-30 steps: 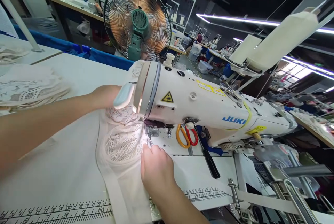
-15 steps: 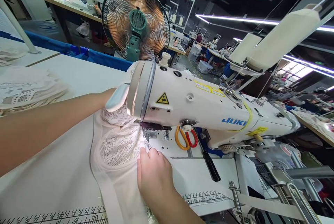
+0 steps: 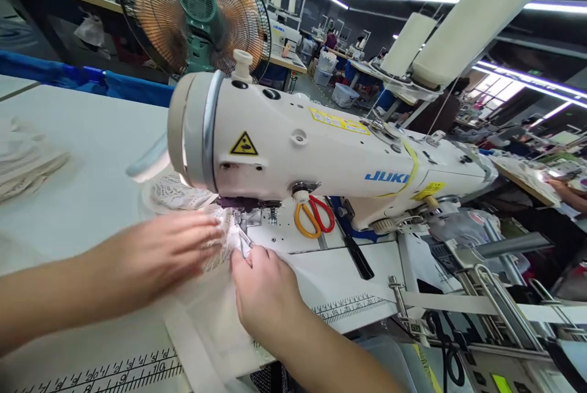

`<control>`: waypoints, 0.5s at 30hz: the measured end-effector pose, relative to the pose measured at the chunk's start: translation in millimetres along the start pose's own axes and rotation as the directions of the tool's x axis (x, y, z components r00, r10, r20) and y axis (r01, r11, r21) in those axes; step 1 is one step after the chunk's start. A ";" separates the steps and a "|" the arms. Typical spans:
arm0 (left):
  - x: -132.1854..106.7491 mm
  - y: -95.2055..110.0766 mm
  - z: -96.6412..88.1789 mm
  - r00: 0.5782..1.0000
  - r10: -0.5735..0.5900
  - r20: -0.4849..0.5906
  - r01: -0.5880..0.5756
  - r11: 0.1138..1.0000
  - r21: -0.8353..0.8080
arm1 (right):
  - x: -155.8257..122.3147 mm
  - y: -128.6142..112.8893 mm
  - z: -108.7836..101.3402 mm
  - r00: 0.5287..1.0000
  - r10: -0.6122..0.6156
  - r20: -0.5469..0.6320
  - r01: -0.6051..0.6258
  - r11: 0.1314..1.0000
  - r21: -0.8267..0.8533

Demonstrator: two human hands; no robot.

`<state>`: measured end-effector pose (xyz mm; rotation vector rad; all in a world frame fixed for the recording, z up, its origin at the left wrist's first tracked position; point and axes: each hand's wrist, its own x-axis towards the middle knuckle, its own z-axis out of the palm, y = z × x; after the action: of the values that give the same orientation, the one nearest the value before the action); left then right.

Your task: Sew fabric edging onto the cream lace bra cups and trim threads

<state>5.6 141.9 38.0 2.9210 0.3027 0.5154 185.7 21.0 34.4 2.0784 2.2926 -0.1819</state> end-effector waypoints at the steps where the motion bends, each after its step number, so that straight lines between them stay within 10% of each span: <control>1: -8.7 7.5 9.4 0.998 0.057 0.002 -0.057 0.998 0.033 | -0.1 0.4 -1.6 1.000 0.002 0.016 -0.002 1.000 0.001; 15: -16.7 -19.7 9.0 0.985 -0.016 0.170 -0.030 0.963 0.267 | 17.8 1.2 -21.9 0.976 0.051 0.210 -0.059 0.998 0.031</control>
<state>-10.0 156.2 20.5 3.2027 0.3651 0.2357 186.2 41.3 54.1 2.0277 2.1230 -0.4226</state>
